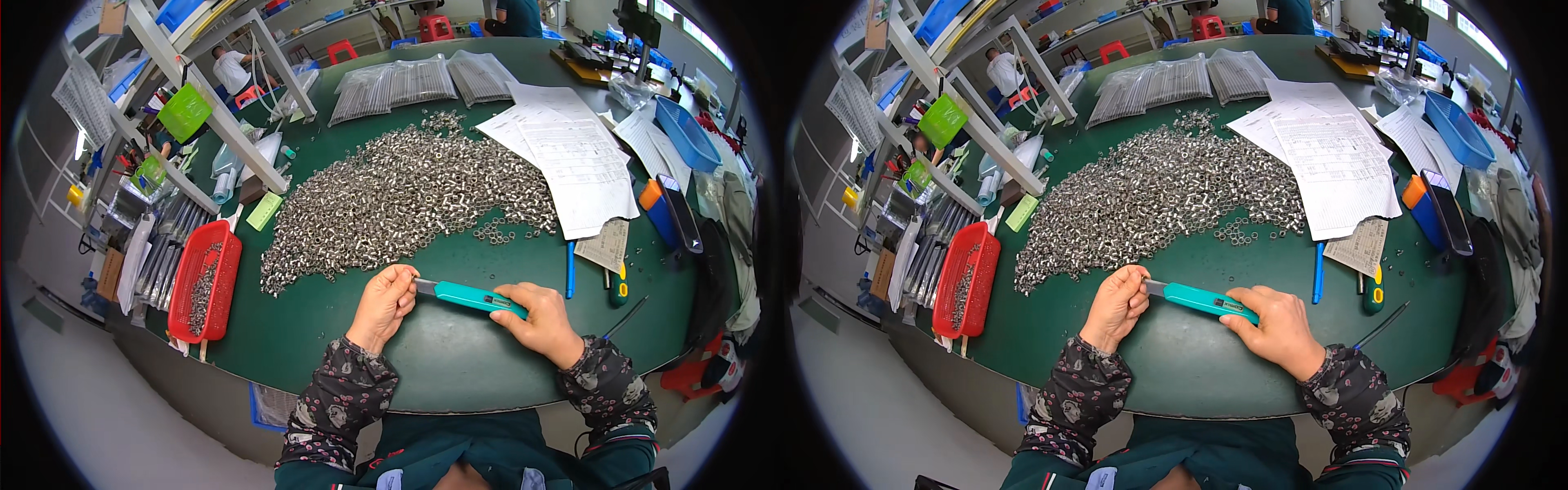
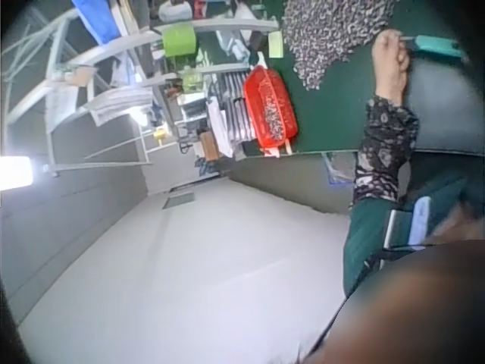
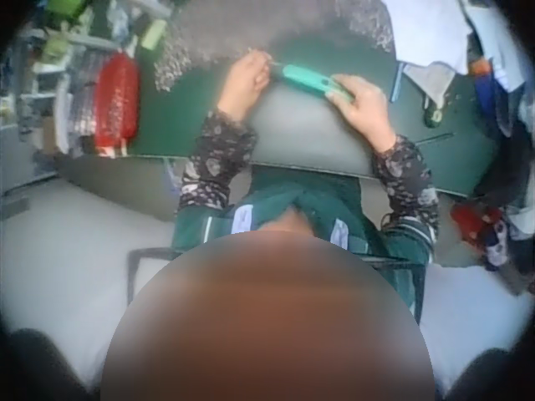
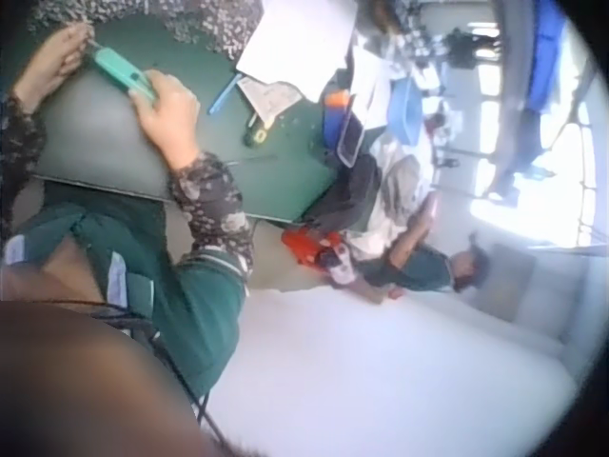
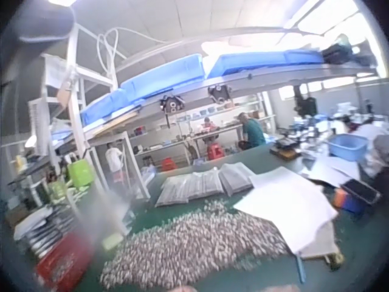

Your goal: Scraping small metal components using a utility knife at a workbench.

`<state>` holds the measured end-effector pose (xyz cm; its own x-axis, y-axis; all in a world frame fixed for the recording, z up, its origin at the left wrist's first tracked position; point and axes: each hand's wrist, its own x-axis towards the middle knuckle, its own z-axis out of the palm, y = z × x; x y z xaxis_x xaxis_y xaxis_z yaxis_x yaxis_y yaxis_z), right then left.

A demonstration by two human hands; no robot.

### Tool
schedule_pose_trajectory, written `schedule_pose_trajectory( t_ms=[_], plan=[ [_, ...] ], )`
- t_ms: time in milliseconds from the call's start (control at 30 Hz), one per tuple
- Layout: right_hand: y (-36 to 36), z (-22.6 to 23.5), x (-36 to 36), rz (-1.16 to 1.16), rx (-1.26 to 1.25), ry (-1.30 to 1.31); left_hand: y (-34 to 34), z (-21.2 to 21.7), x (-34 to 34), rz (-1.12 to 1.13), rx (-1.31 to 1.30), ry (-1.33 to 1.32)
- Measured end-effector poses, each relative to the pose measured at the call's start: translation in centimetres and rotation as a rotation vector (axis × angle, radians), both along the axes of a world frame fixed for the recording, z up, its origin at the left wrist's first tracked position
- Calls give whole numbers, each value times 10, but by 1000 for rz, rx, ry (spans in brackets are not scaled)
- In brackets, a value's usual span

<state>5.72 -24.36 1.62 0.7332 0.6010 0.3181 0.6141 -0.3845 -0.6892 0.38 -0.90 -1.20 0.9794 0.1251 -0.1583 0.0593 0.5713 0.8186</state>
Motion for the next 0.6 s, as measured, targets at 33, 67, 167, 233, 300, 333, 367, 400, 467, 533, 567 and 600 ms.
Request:
schedule_pose_trajectory(
  t_ms=[33,67,167,233,300,333,367,400,467,533,567,600],
  plan=[
    [0,0,0,1,-1,-1,0,1,0,0,8,19],
    [0,-1,0,-3,2,-41,0,1,0,-1,16,38],
    [0,-1,-2,-10,1,-100,0,0,-1,-5,21,38],
    [1,-1,-2,-15,-3,-117,-1,0,-1,-6,27,43],
    [1,-1,-3,-20,-9,-148,-1,0,-1,-7,33,47],
    [1,0,-3,-19,-9,-149,0,0,-1,-9,35,46],
    [1,0,-3,-16,-8,-148,0,0,-2,-11,38,44],
    [1,0,-3,-15,-8,-148,0,0,-1,-12,37,44],
    [1,0,-3,-19,-8,-155,-1,0,0,-4,58,64],
    [1,0,-3,-20,-8,-163,-1,0,0,-10,62,60],
    [1,0,-3,-20,-12,-163,-1,0,0,-16,67,56],
    [1,1,-3,-19,-14,-163,-1,0,0,-16,67,56]
  ],
)
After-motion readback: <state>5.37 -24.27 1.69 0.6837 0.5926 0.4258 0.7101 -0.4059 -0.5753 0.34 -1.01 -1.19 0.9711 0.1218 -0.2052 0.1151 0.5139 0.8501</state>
